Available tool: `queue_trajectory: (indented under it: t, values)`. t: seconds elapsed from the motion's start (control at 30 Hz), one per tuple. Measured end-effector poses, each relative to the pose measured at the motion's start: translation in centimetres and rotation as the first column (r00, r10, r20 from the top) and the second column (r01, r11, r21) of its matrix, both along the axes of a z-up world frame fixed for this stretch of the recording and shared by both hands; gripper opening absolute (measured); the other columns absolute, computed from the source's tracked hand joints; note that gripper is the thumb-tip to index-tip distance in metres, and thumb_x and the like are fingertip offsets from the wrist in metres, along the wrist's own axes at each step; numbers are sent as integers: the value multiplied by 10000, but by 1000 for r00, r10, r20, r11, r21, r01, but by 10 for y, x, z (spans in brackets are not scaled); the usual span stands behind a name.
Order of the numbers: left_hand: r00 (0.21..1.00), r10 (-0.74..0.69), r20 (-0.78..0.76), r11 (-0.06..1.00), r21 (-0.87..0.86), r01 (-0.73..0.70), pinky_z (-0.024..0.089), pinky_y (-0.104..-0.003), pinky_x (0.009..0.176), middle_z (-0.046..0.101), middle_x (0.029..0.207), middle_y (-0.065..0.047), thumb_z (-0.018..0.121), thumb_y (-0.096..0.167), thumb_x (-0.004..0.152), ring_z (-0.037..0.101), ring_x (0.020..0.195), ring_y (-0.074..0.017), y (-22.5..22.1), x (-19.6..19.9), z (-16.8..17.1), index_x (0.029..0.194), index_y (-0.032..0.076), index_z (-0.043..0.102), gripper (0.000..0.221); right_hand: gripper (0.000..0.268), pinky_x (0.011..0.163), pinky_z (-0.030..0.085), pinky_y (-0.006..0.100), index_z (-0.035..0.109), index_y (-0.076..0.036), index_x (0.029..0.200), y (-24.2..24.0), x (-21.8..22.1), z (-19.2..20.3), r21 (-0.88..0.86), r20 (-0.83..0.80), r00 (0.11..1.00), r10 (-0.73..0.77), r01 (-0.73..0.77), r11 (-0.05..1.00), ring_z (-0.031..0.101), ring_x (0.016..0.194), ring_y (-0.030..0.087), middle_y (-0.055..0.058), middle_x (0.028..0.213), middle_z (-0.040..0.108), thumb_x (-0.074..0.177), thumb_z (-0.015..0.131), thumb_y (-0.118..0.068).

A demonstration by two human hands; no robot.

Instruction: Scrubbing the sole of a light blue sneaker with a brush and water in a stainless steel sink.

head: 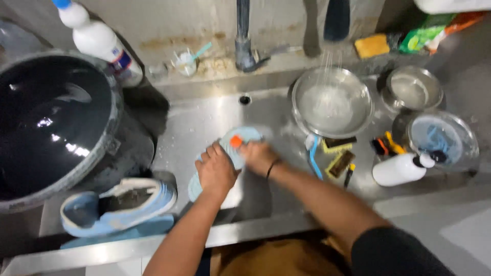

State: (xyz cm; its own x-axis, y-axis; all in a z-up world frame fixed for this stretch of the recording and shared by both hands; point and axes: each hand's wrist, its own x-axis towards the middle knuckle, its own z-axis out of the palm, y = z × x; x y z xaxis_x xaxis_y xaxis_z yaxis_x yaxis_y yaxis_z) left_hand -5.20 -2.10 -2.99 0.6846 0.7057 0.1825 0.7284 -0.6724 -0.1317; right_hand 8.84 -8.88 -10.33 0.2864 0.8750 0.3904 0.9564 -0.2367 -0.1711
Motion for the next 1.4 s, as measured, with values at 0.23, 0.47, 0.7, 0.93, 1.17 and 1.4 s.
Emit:
queue_trajectory:
  t: [0.23, 0.47, 0.7, 0.93, 1.17, 1.4]
  values:
    - [999, 16, -31, 989, -144, -20, 458, -481, 870, 580, 1118, -97, 885, 670, 522, 605, 1038, -307, 9, 4, -14, 1401, 0, 428, 1196, 560, 867, 586, 462, 763, -66, 986, -3, 17, 49, -464, -548, 665, -508, 264, 846, 730, 1039, 340, 167, 975, 765, 1002, 461, -538]
    - [997, -16, -74, 992, -130, 6, 449, -478, 894, 574, 1124, -98, 870, 688, 567, 597, 1055, -291, 9, -3, -17, 1420, 0, 415, 1187, 595, 976, 536, 517, 738, -68, 1112, -25, 35, 59, -572, -555, 647, -523, 159, 805, 667, 1180, 367, 181, 1140, 742, 994, 416, -554]
    - [962, -125, -242, 909, -417, 13, 410, -500, 1016, 545, 1354, -149, 877, 639, 634, 530, 1265, -329, 34, 3, 43, 1511, 32, 319, 1204, 424, 904, 498, 406, 771, -93, 965, -72, 49, 163, -488, -770, 389, -506, 152, 860, 689, 1017, 300, 111, 976, 744, 914, 569, -462]
    - [871, -299, -389, 904, -407, 128, 207, -525, 1149, 330, 1566, -183, 852, 434, 786, 259, 1462, -338, 45, 28, 55, 1612, 28, 162, 1150, 370, 887, 610, 441, 816, 4, 1029, -119, 209, 126, -736, 138, 822, -552, 458, 498, 750, 1056, 361, 219, 1022, 793, 883, 643, -288]
    - [771, -464, -437, 829, -520, 204, 19, -617, 1214, 197, 1696, -94, 749, 486, 787, 109, 1562, -278, 52, 41, 87, 1650, 87, 82, 1162, 394, 880, 575, 555, 707, 60, 1066, -76, 91, 108, -487, -227, 957, -181, 49, 872, 706, 1036, 466, 284, 1015, 734, 943, 575, -290]
    - [777, -495, -390, 807, -538, 245, 237, -575, 1131, 410, 1552, -105, 685, 843, 642, 370, 1434, -298, 78, 55, 60, 1621, 87, 219, 1322, 598, 843, 574, 516, 627, -12, 1088, -2, 39, 110, -579, -494, 806, -326, -25, 815, 705, 1042, 425, 249, 1022, 723, 1092, 275, -496]
